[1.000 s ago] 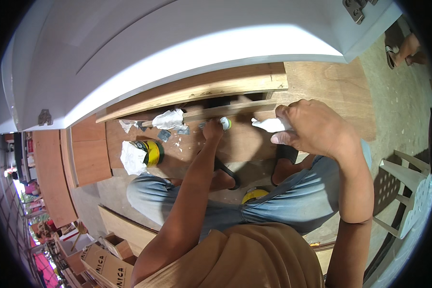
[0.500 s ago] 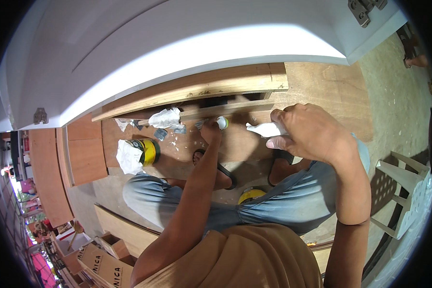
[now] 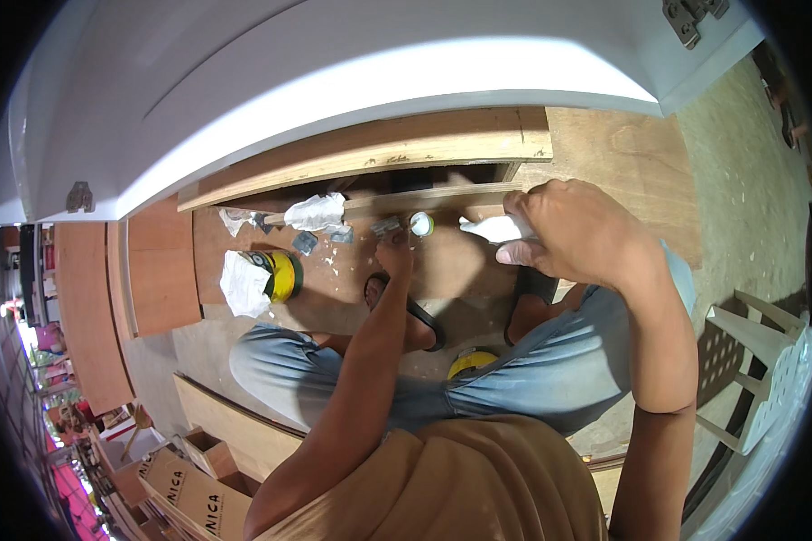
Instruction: The person paints the edges and grooves of a white cabinet door using a small brush. They repeatedly dip the brush into a small container and apply paint to the door's contours while seated on the floor.
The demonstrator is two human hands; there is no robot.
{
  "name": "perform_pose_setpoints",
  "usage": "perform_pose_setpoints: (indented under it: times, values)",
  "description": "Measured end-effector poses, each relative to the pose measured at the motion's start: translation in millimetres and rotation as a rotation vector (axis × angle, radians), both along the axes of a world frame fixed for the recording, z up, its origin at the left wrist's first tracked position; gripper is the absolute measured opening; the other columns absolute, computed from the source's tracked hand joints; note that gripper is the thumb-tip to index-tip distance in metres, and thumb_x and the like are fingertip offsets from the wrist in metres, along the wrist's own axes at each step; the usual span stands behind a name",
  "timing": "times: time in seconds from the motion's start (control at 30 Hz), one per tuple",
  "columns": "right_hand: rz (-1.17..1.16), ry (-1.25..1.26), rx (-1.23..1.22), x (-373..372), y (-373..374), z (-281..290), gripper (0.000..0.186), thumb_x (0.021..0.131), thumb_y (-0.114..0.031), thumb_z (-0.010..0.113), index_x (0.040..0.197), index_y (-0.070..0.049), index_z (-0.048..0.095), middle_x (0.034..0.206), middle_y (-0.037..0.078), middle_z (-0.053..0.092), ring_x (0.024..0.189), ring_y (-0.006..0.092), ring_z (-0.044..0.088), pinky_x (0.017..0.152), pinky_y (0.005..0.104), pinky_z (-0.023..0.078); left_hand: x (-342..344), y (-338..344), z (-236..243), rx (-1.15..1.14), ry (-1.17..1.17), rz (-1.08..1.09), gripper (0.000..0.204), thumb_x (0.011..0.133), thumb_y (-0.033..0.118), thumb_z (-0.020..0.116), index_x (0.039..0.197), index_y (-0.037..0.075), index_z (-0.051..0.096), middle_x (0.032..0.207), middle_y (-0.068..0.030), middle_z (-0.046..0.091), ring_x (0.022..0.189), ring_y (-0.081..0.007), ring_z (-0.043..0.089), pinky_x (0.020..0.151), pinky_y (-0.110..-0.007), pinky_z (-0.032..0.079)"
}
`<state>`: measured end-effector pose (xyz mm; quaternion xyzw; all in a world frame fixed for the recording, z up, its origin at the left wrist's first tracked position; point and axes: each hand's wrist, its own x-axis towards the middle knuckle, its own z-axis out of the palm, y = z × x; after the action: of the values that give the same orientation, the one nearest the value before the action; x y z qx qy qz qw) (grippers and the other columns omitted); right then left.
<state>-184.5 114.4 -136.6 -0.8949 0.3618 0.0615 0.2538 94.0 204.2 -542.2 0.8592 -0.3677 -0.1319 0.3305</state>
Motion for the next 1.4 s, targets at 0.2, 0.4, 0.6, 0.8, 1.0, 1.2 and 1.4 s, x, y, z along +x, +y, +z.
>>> perform_pose_setpoints:
  times: [0.2,0.4,0.6,0.8,1.0,1.2,1.4]
  values:
    - [0.046,-0.060,-0.043,13,4,1,0.038,0.082,-0.032,0.067,0.079,0.004,0.057,0.070,0.023,0.060,0.075,0.0397,0.061,0.069,0.0462,0.048,20,23,-16,0.051,0.039,-0.012,0.019,0.075,0.025,0.069,0.083,0.008,0.073,0.073,-0.0175,0.067,0.070,-0.0341,0.067,0.066,-0.042,0.052]
    - [0.073,0.057,0.010,30,7,12,0.033,0.082,-0.032,0.068,0.087,0.001,0.067,0.084,0.021,0.067,0.084,0.0365,0.064,0.076,0.0440,0.052,40,28,11,-0.006,0.365,0.008,0.022,0.079,0.022,0.066,0.070,0.002,0.068,0.061,-0.0095,0.064,0.052,-0.0211,0.059,0.052,-0.036,0.048]
    - [0.090,0.115,-0.077,34,4,-5,0.039,0.082,-0.040,0.066,0.088,-0.001,0.069,0.090,0.018,0.068,0.086,0.0334,0.066,0.078,0.0423,0.052,48,24,129,0.075,1.064,0.102,0.011,0.083,0.017,0.066,0.082,0.007,0.064,0.062,-0.0054,0.057,0.054,-0.0140,0.054,0.048,-0.025,0.043]
    - [0.119,0.121,-0.014,52,4,16,0.041,0.080,-0.043,0.067,0.089,-0.002,0.067,0.085,0.019,0.067,0.088,0.0357,0.064,0.080,0.0433,0.050,116,76,241,-0.305,1.593,-0.235,0.006,0.087,0.011,0.061,0.092,0.008,0.060,0.077,-0.0067,0.062,0.065,-0.0145,0.057,0.060,-0.030,0.046]
    - [0.227,-0.042,0.042,44,19,42,0.035,0.077,-0.038,0.068,0.078,-0.003,0.067,0.083,0.020,0.066,0.086,0.0340,0.064,0.078,0.0420,0.050,112,112,389,-0.641,1.436,-0.506,0.010,0.085,0.013,0.064,0.089,0.013,0.055,0.079,-0.0044,0.063,0.066,-0.0111,0.052,0.062,-0.028,0.037]
    - [0.513,-0.967,-0.445,30,25,-38,0.022,0.066,-0.024,0.067,0.060,-0.005,0.059,0.059,0.013,0.055,0.061,0.0321,0.060,0.058,0.0432,0.049,98,73,491,-0.694,0.840,-0.613,0.016,0.083,0.010,0.070,0.089,0.013,0.055,0.080,-0.0037,0.064,0.066,-0.0116,0.055,0.063,-0.029,0.039]
    - [0.455,-0.279,-0.068,16,44,-11,0.009,0.070,-0.017,0.063,0.072,-0.008,0.065,0.067,0.008,0.061,0.067,0.0238,0.064,0.057,0.0375,0.048,68,-24,529,-0.647,0.310,-0.558,0.011,0.087,0.007,0.065,0.096,0.004,0.061,0.080,-0.0072,0.062,0.072,-0.0146,0.056,0.068,-0.030,0.043]
